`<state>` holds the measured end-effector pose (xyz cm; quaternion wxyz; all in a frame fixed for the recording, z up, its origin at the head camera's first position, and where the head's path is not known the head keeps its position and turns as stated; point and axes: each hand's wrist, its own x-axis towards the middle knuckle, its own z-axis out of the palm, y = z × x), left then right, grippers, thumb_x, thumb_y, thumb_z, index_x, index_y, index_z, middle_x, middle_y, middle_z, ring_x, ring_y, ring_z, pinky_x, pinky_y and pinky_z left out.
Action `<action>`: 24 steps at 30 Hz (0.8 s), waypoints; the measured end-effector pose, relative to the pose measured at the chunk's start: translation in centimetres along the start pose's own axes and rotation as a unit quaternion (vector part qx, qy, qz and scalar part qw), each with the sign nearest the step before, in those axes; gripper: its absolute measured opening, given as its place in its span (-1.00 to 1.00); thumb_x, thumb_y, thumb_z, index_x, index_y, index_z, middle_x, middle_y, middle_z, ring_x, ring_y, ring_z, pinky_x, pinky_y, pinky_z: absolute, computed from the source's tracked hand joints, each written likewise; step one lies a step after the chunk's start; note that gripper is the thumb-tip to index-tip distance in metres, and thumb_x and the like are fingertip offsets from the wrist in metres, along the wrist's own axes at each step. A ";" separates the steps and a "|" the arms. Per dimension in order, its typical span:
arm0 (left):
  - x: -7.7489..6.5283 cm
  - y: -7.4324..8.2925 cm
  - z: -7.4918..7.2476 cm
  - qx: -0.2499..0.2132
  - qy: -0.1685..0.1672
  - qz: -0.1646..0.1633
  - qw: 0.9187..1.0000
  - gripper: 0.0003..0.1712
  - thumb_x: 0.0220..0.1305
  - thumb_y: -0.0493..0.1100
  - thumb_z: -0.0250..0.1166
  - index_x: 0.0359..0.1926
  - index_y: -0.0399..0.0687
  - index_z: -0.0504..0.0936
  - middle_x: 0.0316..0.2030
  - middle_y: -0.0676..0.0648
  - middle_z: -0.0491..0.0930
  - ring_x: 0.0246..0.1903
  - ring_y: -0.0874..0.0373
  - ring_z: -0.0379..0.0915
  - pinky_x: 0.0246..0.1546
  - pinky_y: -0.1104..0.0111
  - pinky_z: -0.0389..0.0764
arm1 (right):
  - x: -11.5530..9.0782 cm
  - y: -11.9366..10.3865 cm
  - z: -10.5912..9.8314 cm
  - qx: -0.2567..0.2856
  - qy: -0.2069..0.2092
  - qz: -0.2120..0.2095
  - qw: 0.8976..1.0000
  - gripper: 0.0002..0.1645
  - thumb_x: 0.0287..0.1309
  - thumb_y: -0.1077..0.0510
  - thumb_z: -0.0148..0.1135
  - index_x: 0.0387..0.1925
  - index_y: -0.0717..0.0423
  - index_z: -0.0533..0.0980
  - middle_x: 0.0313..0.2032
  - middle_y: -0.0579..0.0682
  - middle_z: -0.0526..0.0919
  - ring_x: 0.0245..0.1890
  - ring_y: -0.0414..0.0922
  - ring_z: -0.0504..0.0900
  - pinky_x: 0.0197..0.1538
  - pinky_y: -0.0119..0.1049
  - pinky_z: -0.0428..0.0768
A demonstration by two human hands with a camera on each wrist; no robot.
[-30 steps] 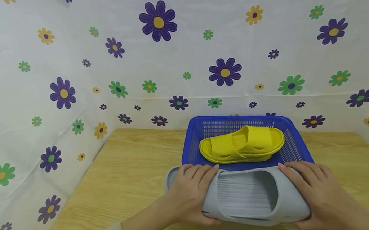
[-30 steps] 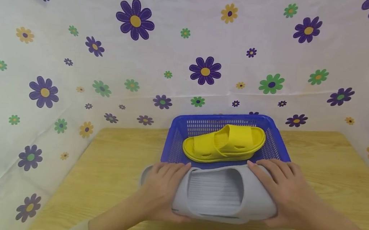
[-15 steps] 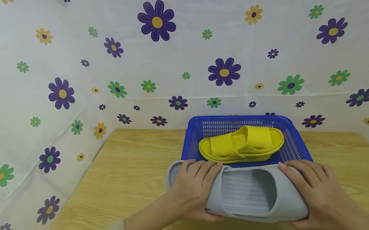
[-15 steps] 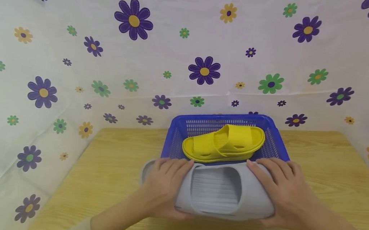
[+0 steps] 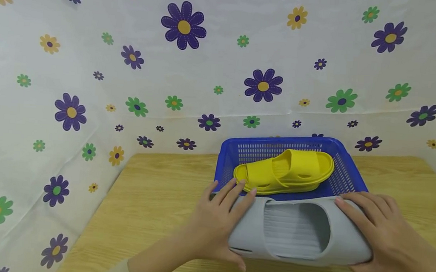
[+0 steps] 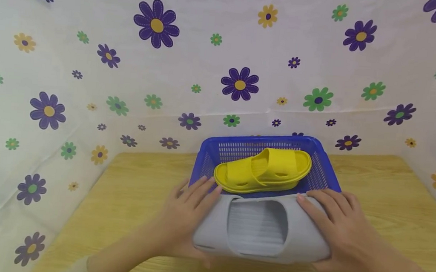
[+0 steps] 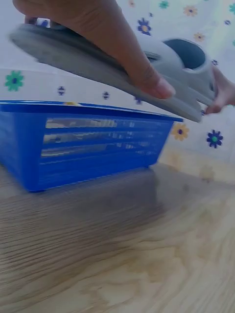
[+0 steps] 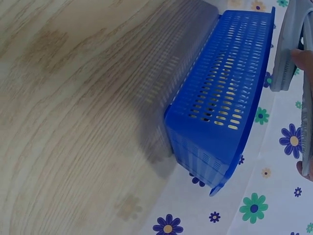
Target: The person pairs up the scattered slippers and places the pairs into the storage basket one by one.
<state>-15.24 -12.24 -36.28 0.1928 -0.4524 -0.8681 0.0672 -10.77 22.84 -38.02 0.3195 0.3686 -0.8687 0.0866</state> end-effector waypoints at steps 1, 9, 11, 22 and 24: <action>-0.3 -0.3 -0.1 -0.003 -0.012 0.000 1.000 0.61 -0.54 0.81 0.08 0.47 -0.07 -0.06 0.36 -0.27 0.18 0.35 -0.18 0.11 0.16 -0.17 0.29 | 0.0 0.0 0.0 0.002 0.000 -0.001 1.000 0.16 -0.06 -0.64 -0.22 0.21 0.22 0.31 0.08 0.18 0.40 0.02 0.07 0.31 0.22 -0.34 0.04; -1.6 -1.4 -0.1 -0.027 -0.006 0.028 0.999 0.51 -0.46 0.78 0.09 0.47 0.02 -0.01 0.32 -0.20 0.26 0.26 -0.13 0.26 0.13 -0.16 0.35 | -0.2 0.2 -0.2 0.004 0.003 -0.009 1.000 0.13 -0.04 -0.64 -0.19 0.21 0.19 0.33 0.08 0.18 0.40 0.01 0.09 0.30 0.34 -0.45 -0.18; -1.7 -1.5 0.0 -0.034 0.007 0.033 0.999 0.46 -0.43 0.76 0.12 0.45 0.06 0.05 0.27 -0.17 0.32 0.20 -0.09 0.32 0.09 -0.10 0.41 | -0.1 0.3 -0.2 0.005 0.004 -0.013 1.000 0.13 -0.04 -0.63 -0.18 0.20 0.19 0.34 0.08 0.18 0.41 0.01 0.09 0.31 0.34 -0.45 -0.17; -1.4 -1.3 0.8 -0.032 0.099 0.060 0.993 0.22 -0.31 0.66 0.15 0.36 0.11 0.28 0.09 -0.11 0.45 -0.03 0.04 0.44 -0.24 0.18 0.52 | 0.1 0.6 0.2 0.013 0.006 -0.029 0.999 0.11 -0.05 -0.63 -0.15 0.20 0.17 0.34 0.06 0.20 0.41 0.01 0.08 0.30 0.35 -0.42 -0.17; -1.2 -1.2 0.9 -0.024 0.116 0.066 0.991 0.21 -0.32 0.66 0.14 0.35 0.12 0.30 0.07 -0.12 0.46 -0.04 0.03 0.44 -0.27 0.17 0.52 | 0.3 0.5 0.2 0.010 -0.001 -0.029 1.000 0.10 -0.05 -0.63 -0.16 0.20 0.16 0.34 0.07 0.19 0.41 0.03 0.08 0.30 0.35 -0.41 -0.18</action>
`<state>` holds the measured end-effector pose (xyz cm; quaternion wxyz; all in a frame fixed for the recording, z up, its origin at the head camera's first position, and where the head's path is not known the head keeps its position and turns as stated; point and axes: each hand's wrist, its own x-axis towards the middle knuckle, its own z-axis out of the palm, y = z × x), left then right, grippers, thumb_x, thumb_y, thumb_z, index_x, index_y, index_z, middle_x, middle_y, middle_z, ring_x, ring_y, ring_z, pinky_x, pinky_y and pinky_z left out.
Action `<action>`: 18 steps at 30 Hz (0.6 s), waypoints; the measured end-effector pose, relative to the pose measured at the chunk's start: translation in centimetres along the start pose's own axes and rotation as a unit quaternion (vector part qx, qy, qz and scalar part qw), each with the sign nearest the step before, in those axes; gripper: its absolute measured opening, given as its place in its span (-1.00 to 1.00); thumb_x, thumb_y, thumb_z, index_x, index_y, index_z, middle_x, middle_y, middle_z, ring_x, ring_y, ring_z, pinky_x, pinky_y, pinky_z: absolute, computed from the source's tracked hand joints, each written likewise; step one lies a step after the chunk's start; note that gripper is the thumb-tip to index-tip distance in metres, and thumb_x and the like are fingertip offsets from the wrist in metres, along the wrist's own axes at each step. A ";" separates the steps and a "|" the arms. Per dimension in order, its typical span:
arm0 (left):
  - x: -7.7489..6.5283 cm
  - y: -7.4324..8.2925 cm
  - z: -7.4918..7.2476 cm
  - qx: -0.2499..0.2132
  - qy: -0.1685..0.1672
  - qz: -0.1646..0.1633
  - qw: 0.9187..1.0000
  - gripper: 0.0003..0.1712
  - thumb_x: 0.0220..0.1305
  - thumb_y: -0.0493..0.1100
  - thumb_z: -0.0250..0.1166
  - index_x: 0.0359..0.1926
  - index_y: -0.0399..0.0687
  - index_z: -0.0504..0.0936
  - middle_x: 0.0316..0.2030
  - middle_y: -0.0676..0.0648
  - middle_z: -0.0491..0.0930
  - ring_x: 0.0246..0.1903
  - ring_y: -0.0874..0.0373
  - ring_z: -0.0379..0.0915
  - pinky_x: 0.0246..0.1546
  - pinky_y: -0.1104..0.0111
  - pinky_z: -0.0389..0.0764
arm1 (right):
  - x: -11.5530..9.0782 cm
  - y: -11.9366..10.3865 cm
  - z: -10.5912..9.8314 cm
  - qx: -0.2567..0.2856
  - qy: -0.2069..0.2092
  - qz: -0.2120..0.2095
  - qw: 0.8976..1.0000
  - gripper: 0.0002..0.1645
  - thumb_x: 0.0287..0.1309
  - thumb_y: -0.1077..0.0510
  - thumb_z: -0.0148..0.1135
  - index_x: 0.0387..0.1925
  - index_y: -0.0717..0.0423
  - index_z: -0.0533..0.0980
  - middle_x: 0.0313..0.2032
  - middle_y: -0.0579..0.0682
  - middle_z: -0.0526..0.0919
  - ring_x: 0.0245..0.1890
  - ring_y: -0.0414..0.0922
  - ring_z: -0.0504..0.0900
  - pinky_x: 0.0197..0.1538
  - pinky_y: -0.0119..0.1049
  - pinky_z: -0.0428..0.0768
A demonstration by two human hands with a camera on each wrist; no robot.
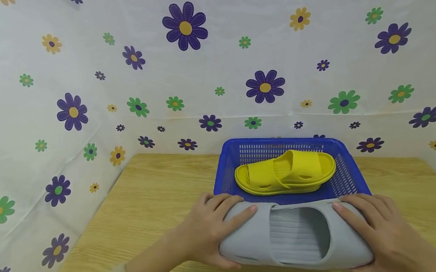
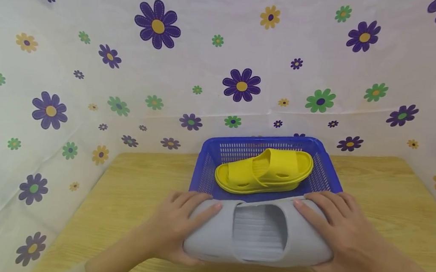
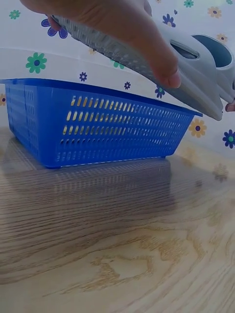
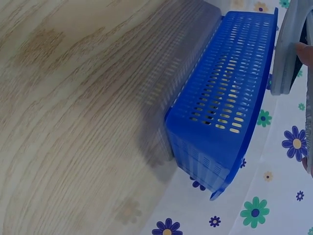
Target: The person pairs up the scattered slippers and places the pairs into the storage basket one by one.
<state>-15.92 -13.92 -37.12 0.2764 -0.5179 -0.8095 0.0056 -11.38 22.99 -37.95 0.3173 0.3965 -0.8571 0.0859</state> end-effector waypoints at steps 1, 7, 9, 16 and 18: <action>0.1 0.0 0.1 0.003 0.006 0.003 1.000 0.21 -0.31 0.67 0.13 0.34 0.12 0.30 0.07 -0.12 0.46 -0.04 0.02 0.44 -0.28 0.17 0.52 | 0.0 0.0 0.0 -0.001 -0.002 0.000 1.000 0.10 -0.05 -0.63 -0.16 0.20 0.16 0.34 0.07 0.20 0.41 0.03 0.09 0.30 0.35 -0.41 -0.19; 0.5 0.2 0.4 0.010 0.029 0.008 0.999 0.17 -0.27 0.68 0.07 0.33 0.13 0.32 0.06 -0.13 0.46 -0.05 0.01 0.43 -0.30 0.15 0.50 | 0.6 -0.4 0.0 0.000 0.005 -0.003 1.000 0.08 -0.03 -0.62 -0.17 0.22 0.11 0.34 0.07 0.21 0.41 0.02 0.11 0.31 0.34 -0.35 -0.09; 0.6 0.2 0.4 0.011 0.031 0.008 0.999 0.17 -0.27 0.67 0.07 0.32 0.13 0.32 0.06 -0.13 0.47 -0.06 0.01 0.43 -0.31 0.16 0.49 | 0.8 -0.3 0.2 -0.005 0.016 -0.012 1.000 0.07 -0.04 -0.62 -0.16 0.23 0.09 0.34 0.06 0.21 0.42 0.00 0.10 0.33 0.25 -0.23 0.11; 0.9 0.1 0.4 0.010 0.045 0.012 0.999 0.18 -0.34 0.65 0.15 0.30 0.10 0.36 0.03 -0.14 0.48 -0.09 0.00 0.45 -0.30 0.15 0.49 | 1.3 -0.4 0.3 0.006 0.032 -0.018 0.999 0.04 -0.03 -0.61 -0.14 0.19 0.09 0.37 0.03 0.21 0.44 -0.03 0.10 0.35 0.00 -0.07 0.21; 1.1 0.1 0.3 0.009 0.049 0.013 0.999 0.16 -0.33 0.64 0.15 0.29 0.11 0.37 0.03 -0.14 0.48 -0.09 0.00 0.45 -0.30 0.15 0.48 | 1.5 -0.4 0.3 0.007 0.027 -0.016 1.000 0.05 -0.05 -0.61 -0.14 0.21 0.09 0.36 0.03 0.20 0.44 -0.03 0.09 0.35 -0.06 -0.04 0.23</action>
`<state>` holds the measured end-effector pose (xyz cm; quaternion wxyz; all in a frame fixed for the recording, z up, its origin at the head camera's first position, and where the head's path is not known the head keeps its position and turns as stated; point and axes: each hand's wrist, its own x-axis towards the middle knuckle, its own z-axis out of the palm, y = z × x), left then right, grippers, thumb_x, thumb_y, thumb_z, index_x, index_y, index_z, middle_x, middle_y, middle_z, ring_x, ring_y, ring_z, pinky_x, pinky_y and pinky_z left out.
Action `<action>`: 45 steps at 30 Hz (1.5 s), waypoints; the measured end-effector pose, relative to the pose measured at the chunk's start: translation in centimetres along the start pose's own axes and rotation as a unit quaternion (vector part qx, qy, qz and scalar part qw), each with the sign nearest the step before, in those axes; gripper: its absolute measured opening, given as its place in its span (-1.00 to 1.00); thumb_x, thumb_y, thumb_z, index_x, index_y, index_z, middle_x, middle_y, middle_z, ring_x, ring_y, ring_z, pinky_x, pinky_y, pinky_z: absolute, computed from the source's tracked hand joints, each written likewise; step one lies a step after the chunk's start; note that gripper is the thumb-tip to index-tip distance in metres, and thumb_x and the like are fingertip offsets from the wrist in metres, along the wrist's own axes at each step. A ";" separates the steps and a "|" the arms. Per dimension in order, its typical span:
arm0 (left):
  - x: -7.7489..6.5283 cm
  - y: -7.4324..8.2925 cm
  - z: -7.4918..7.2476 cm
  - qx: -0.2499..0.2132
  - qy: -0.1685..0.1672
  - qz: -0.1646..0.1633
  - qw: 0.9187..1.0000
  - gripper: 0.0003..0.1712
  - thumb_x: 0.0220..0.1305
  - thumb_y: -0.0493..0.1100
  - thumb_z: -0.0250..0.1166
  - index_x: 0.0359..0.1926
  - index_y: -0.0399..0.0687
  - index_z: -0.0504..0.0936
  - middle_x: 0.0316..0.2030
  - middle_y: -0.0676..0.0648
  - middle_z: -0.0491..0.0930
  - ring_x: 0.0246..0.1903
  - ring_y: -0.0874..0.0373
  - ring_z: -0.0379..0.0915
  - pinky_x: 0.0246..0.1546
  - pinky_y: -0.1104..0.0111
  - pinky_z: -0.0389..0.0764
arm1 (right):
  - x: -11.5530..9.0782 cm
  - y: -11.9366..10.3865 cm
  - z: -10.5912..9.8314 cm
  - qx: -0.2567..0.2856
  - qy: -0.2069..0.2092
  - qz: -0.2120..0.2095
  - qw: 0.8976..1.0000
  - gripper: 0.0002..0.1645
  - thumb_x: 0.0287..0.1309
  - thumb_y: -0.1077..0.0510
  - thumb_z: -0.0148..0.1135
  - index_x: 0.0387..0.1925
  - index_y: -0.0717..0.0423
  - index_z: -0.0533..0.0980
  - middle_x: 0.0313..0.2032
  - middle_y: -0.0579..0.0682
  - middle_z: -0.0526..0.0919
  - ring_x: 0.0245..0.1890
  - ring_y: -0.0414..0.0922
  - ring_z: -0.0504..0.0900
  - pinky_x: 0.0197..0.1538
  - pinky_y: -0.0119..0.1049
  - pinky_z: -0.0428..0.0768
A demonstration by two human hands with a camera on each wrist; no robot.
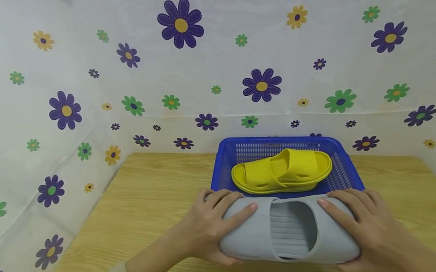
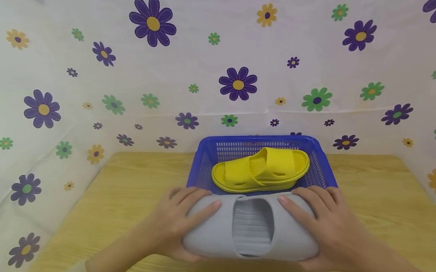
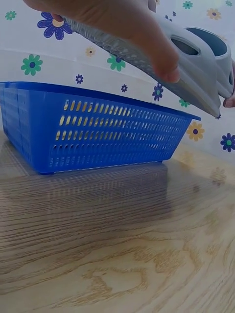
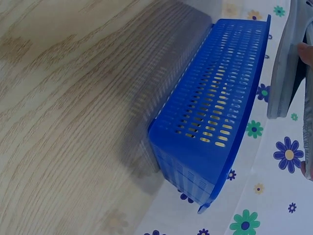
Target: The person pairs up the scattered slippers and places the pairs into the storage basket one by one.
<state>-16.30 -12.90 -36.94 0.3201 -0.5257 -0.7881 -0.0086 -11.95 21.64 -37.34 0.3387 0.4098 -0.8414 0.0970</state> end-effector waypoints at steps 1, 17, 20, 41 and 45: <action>0.1 0.0 -0.1 0.001 0.001 0.000 1.000 0.15 -0.31 0.63 0.14 0.29 0.12 0.37 0.03 -0.14 0.48 -0.09 0.00 0.45 -0.30 0.15 0.48 | 0.1 0.0 0.1 0.002 0.000 0.000 1.000 0.06 -0.05 -0.61 -0.13 0.21 0.09 0.35 0.03 0.19 0.44 -0.04 0.08 0.35 -0.07 -0.05 0.23; 0.8 0.2 0.3 0.026 0.000 0.009 1.000 0.15 -0.34 0.64 0.14 0.28 0.11 0.38 0.00 -0.13 0.52 -0.14 0.03 0.48 -0.33 0.22 0.48 | 0.8 -1.3 0.3 0.013 -0.034 0.042 0.998 0.08 -0.15 -0.62 -0.02 0.26 0.00 0.34 0.05 0.08 0.45 -0.02 0.02 0.37 -0.08 -0.10 0.30; 0.7 0.3 0.4 0.025 -0.015 -0.002 1.000 0.19 -0.34 0.65 0.13 0.30 0.09 0.36 0.03 -0.13 0.51 -0.12 0.03 0.48 -0.30 0.21 0.49 | 0.9 -1.3 0.2 0.011 -0.029 0.037 0.999 0.07 -0.14 -0.60 -0.02 0.26 0.00 0.33 0.05 0.09 0.45 -0.02 0.03 0.37 -0.09 -0.10 0.30; 2.4 0.0 0.3 0.042 -0.090 -0.031 0.995 0.21 -0.32 0.59 0.18 0.36 0.06 0.27 0.05 -0.18 0.48 -0.06 -0.05 0.50 -0.18 0.03 0.58 | 1.9 0.1 1.0 -0.008 0.009 0.004 1.000 -0.02 -0.05 -0.56 -0.13 0.22 0.00 0.37 0.05 0.17 0.46 -0.03 0.11 0.40 -0.08 0.00 0.34; 2.6 -0.4 0.1 0.033 -0.075 -0.026 0.996 0.19 -0.33 0.57 0.20 0.35 0.08 0.28 0.04 -0.20 0.48 -0.08 -0.07 0.49 -0.18 0.03 0.57 | 2.0 0.4 1.2 0.009 0.013 0.006 1.000 0.01 -0.03 -0.58 -0.08 0.21 0.06 0.38 0.08 0.23 0.44 0.01 0.15 0.38 0.21 -0.12 0.23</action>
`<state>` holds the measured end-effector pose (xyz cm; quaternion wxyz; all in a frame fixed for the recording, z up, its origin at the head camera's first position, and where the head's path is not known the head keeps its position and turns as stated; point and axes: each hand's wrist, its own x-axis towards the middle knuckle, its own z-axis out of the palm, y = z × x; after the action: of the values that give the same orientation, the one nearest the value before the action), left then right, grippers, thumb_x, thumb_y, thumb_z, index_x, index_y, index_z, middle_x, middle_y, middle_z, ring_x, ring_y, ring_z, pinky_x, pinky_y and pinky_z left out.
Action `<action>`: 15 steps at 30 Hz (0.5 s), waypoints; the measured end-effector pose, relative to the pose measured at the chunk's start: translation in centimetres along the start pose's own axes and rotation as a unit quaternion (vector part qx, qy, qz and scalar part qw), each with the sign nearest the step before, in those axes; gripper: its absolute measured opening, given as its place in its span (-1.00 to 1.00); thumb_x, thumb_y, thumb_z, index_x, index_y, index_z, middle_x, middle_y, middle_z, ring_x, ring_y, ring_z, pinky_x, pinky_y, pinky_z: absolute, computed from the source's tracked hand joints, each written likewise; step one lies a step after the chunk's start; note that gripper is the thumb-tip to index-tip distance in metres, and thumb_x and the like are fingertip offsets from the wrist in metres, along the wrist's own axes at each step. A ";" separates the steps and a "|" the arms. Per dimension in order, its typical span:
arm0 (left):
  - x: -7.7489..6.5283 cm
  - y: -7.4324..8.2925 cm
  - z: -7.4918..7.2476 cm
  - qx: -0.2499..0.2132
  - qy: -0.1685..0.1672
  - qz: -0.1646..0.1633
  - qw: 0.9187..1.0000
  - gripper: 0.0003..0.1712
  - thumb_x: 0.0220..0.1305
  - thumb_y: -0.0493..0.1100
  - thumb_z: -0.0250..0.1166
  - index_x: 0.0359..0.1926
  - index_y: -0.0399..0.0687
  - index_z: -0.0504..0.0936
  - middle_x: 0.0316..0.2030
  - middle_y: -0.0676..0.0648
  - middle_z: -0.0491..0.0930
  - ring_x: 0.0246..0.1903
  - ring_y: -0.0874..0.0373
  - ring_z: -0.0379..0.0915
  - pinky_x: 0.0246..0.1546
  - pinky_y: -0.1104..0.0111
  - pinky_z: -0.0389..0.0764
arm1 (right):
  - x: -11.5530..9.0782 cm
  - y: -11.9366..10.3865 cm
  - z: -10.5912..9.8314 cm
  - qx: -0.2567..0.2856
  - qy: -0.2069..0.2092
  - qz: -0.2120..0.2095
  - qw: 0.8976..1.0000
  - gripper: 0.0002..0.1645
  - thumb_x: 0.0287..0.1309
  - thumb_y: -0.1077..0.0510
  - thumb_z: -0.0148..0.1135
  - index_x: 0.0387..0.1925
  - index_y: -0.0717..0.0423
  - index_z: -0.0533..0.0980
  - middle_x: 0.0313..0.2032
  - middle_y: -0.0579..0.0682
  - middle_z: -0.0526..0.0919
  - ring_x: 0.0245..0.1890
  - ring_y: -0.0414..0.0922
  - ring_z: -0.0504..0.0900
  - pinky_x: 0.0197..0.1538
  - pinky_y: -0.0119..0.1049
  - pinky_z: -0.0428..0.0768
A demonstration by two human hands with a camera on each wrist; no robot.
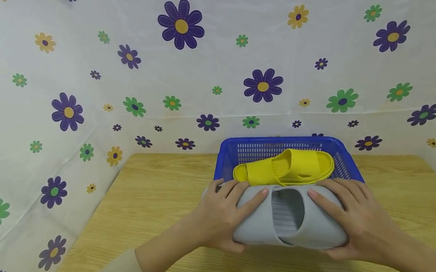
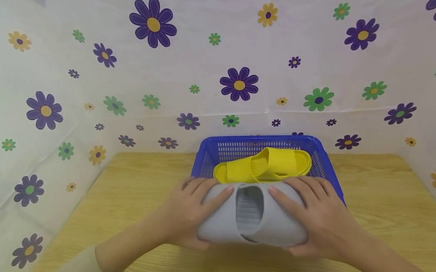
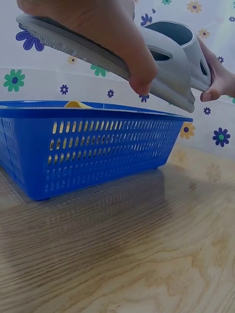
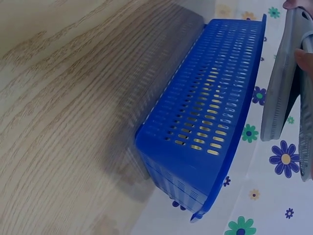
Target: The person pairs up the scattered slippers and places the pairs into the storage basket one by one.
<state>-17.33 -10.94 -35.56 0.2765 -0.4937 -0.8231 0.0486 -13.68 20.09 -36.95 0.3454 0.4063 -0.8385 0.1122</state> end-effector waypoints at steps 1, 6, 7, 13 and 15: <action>0.0 -0.1 0.0 -0.002 0.004 0.002 1.000 0.20 -0.34 0.56 0.22 0.35 0.08 0.29 0.04 -0.20 0.48 -0.08 -0.07 0.49 -0.18 0.03 0.56 | 0.0 0.0 0.0 0.001 0.002 -0.001 1.000 0.03 -0.03 -0.59 -0.07 0.22 0.07 0.38 0.10 0.24 0.43 0.04 0.16 0.37 0.28 -0.16 0.16; 0.2 -0.6 0.3 0.000 0.016 0.010 1.000 0.20 -0.38 0.56 0.25 0.32 0.07 0.31 0.02 -0.19 0.49 -0.09 -0.04 0.49 -0.20 0.09 0.56 | 0.0 0.3 0.0 -0.006 0.002 -0.008 1.000 0.15 -0.07 -0.65 -0.07 0.32 0.09 0.28 0.27 0.23 0.31 0.33 0.13 0.19 0.46 -0.13 -0.11; 0.2 -0.7 0.4 0.000 0.020 0.012 1.000 0.20 -0.38 0.56 0.25 0.32 0.07 0.32 0.02 -0.19 0.49 -0.10 -0.04 0.49 -0.22 0.10 0.56 | 0.0 0.3 0.0 -0.009 0.001 -0.009 1.000 0.18 -0.08 -0.66 -0.08 0.35 0.08 0.25 0.32 0.21 0.27 0.38 0.11 0.12 0.46 -0.09 -0.13; 0.4 -1.4 0.7 -0.006 0.028 0.021 0.999 0.16 -0.34 0.56 0.22 0.31 0.08 0.34 0.02 -0.17 0.49 -0.10 -0.02 0.49 -0.23 0.15 0.55 | -0.4 0.5 -0.2 -0.022 -0.004 -0.011 1.000 0.26 -0.11 -0.69 -0.11 0.41 0.08 0.15 0.44 0.15 0.06 0.46 0.09 -0.06 0.46 -0.01 -0.18; 0.5 -1.6 0.8 -0.010 0.030 0.021 0.999 0.16 -0.34 0.55 0.23 0.31 0.08 0.34 0.02 -0.16 0.49 -0.09 -0.01 0.49 -0.23 0.16 0.55 | -0.5 0.6 -0.3 -0.025 -0.007 -0.009 1.000 0.28 -0.13 -0.70 -0.11 0.42 0.08 0.13 0.44 0.16 0.04 0.46 0.10 -0.06 0.46 -0.01 -0.19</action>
<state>-19.22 -11.18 -35.47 0.2950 -0.5145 -0.8045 0.0309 -13.78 20.91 -37.03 0.3510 0.4054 -0.8398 0.0852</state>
